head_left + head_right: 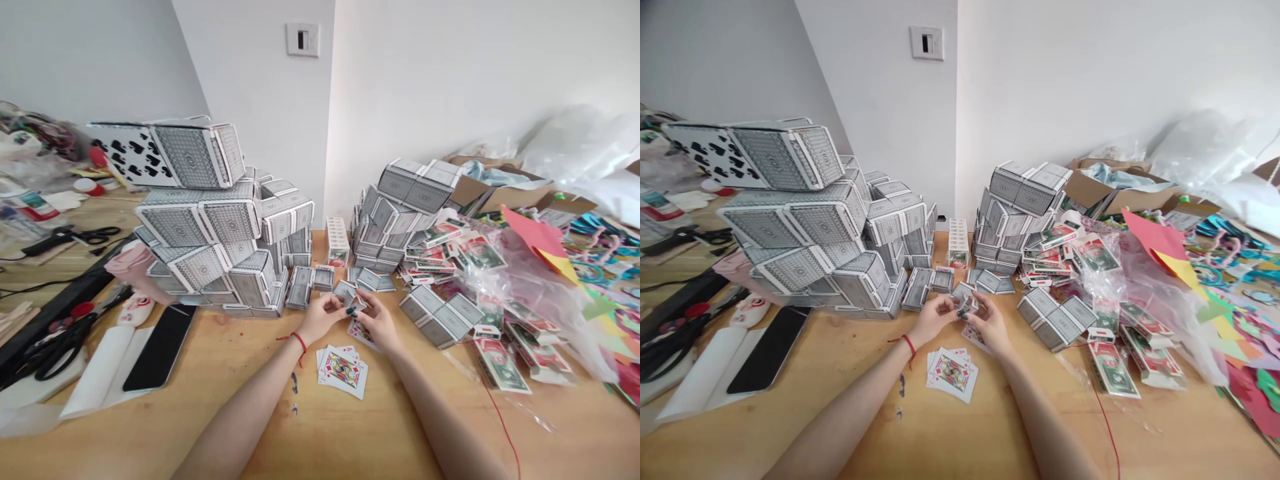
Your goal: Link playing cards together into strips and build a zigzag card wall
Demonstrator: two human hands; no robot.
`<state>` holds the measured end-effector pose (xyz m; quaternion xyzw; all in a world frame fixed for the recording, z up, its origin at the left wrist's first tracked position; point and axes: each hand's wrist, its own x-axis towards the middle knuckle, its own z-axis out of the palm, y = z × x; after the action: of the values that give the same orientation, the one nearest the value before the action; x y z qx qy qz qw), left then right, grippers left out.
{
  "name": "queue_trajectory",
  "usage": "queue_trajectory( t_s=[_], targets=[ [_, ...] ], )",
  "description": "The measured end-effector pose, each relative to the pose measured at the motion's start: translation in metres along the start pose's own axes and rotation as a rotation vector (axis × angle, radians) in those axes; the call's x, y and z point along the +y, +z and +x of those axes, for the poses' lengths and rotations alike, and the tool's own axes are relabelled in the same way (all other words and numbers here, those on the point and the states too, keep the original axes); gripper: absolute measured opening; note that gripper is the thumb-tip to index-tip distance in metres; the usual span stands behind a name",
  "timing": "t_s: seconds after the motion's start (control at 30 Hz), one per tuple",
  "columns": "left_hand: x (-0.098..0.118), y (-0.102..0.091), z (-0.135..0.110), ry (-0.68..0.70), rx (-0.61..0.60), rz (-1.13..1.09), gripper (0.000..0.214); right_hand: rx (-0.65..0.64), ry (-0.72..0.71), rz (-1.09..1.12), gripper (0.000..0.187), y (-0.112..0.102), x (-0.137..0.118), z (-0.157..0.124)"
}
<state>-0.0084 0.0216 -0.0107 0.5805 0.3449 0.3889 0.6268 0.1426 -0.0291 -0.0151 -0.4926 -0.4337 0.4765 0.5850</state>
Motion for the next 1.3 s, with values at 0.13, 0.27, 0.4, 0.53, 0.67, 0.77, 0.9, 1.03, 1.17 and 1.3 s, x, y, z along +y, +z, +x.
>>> queue_trajectory(
  t_s=[0.13, 0.27, 0.4, 0.53, 0.67, 0.77, 0.9, 1.03, 1.17, 1.3],
  targets=[
    [-0.003, 0.002, -0.001, 0.043, -0.005, -0.009, 0.039, -0.006, 0.059, 0.346, 0.056, -0.003, -0.006, 0.002],
    [-0.006, 0.002, -0.003, 0.093, -0.108, 0.028, 0.062, -0.073, 0.051, 0.434, 0.057, -0.001, -0.013, -0.001],
    [-0.005, 0.001, -0.004, 0.179, -0.145, 0.209, 0.055, -0.130, 0.053, 0.428, 0.061, 0.000, -0.016, -0.003],
    [0.003, 0.002, -0.007, 0.258, -0.108, 0.380, 0.055, -0.177, 0.073, 0.368, 0.057, -0.002, -0.016, -0.003],
    [0.012, 0.004, -0.011, 0.308, -0.085, 0.539, 0.056, -0.134, 0.094, 0.271, 0.046, -0.001, -0.014, -0.003],
    [0.013, 0.005, -0.013, 0.353, -0.041, 0.629, 0.055, -0.068, 0.091, 0.202, 0.044, 0.001, -0.013, -0.003],
    [0.009, 0.004, -0.014, 0.420, 0.037, 0.710, 0.053, -0.007, 0.146, 0.115, 0.044, 0.001, -0.007, -0.003],
    [0.005, 0.002, -0.013, 0.463, 0.080, 0.760, 0.053, -0.043, 0.225, 0.069, 0.035, 0.000, -0.001, -0.002],
    [0.002, 0.001, -0.013, 0.466, 0.089, 0.788, 0.051, -0.039, 0.208, 0.007, 0.035, 0.000, 0.000, -0.001],
    [-0.001, 0.001, -0.013, 0.459, 0.089, 0.796, 0.051, -0.011, 0.163, -0.083, 0.037, -0.001, -0.002, -0.001]
  ],
)
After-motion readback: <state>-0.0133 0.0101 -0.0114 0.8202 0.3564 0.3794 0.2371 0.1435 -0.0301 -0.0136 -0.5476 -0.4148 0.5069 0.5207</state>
